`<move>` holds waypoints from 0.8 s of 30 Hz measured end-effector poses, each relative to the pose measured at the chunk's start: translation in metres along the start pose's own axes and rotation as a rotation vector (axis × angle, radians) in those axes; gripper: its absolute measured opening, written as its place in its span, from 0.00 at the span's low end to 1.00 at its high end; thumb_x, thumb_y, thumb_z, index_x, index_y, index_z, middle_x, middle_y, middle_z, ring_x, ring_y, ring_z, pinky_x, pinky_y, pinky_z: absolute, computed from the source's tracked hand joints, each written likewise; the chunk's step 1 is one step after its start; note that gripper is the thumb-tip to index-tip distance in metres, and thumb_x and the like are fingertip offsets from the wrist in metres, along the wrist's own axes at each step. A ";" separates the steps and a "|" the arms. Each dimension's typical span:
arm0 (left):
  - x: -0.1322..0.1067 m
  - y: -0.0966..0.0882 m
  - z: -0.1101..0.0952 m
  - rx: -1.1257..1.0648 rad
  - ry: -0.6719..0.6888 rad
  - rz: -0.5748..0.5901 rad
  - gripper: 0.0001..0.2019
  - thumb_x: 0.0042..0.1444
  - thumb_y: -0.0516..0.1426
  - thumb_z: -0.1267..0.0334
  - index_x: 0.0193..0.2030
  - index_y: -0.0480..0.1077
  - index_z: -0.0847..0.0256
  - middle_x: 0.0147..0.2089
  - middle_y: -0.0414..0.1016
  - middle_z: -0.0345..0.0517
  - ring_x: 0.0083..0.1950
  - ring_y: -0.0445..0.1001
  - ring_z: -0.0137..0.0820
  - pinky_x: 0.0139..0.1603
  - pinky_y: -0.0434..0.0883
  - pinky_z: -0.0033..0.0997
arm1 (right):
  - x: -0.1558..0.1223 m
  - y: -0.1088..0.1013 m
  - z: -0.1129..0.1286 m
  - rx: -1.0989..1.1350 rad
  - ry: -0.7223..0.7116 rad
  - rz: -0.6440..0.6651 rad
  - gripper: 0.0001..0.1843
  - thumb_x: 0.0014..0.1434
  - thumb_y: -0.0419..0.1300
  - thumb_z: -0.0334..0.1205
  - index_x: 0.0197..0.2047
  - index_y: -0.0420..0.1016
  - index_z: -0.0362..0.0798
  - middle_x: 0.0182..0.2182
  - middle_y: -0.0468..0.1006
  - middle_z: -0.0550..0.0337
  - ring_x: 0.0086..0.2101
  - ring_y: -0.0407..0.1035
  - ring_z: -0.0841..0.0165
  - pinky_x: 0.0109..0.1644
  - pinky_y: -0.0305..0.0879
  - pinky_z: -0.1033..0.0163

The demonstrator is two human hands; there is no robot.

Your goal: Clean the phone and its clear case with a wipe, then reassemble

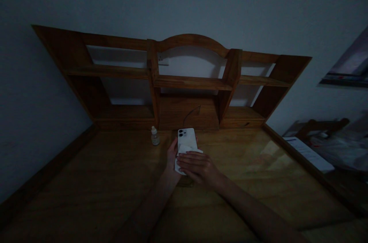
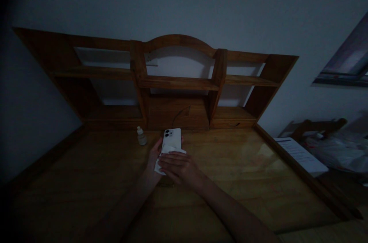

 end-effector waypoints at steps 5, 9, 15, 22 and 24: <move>-0.004 0.002 -0.002 -0.019 0.010 -0.029 0.25 0.69 0.44 0.53 0.50 0.74 0.74 0.39 0.80 0.58 0.33 0.79 0.37 0.37 0.76 0.31 | -0.002 0.001 -0.004 -0.051 -0.058 -0.025 0.25 0.68 0.57 0.34 0.67 0.64 0.53 0.56 0.77 0.57 0.57 0.71 0.68 0.65 0.65 0.57; -0.004 0.002 -0.006 -0.057 0.049 -0.053 0.24 0.67 0.47 0.56 0.56 0.72 0.73 0.40 0.80 0.59 0.35 0.80 0.37 0.38 0.77 0.32 | -0.004 -0.004 -0.009 -0.058 -0.057 -0.012 0.26 0.68 0.56 0.35 0.68 0.63 0.54 0.57 0.76 0.57 0.57 0.70 0.67 0.66 0.64 0.55; -0.001 -0.006 -0.016 -0.009 0.124 -0.031 0.24 0.66 0.48 0.55 0.58 0.72 0.72 0.38 0.80 0.58 0.32 0.79 0.38 0.32 0.76 0.33 | -0.008 -0.022 -0.020 -0.037 0.046 -0.017 0.23 0.67 0.57 0.34 0.64 0.69 0.57 0.60 0.74 0.58 0.59 0.68 0.64 0.64 0.66 0.52; -0.004 -0.002 -0.016 0.000 0.129 0.013 0.23 0.67 0.47 0.58 0.57 0.72 0.72 0.45 0.80 0.58 0.40 0.79 0.39 0.41 0.76 0.35 | -0.012 -0.028 -0.024 -0.039 0.087 -0.033 0.26 0.68 0.56 0.34 0.67 0.64 0.58 0.63 0.69 0.59 0.61 0.65 0.64 0.64 0.67 0.51; -0.006 0.001 -0.014 0.012 0.118 -0.003 0.21 0.67 0.48 0.58 0.55 0.73 0.72 0.44 0.80 0.58 0.39 0.79 0.39 0.40 0.76 0.35 | -0.013 -0.030 -0.027 -0.059 0.112 -0.045 0.26 0.68 0.55 0.34 0.68 0.63 0.57 0.63 0.69 0.59 0.61 0.65 0.63 0.65 0.66 0.50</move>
Point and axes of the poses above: each hand's wrist, its own x-axis towards the middle knuckle, its own y-axis out of the palm, z = x × y, the point moved 4 cm from there along x, towards the middle knuckle
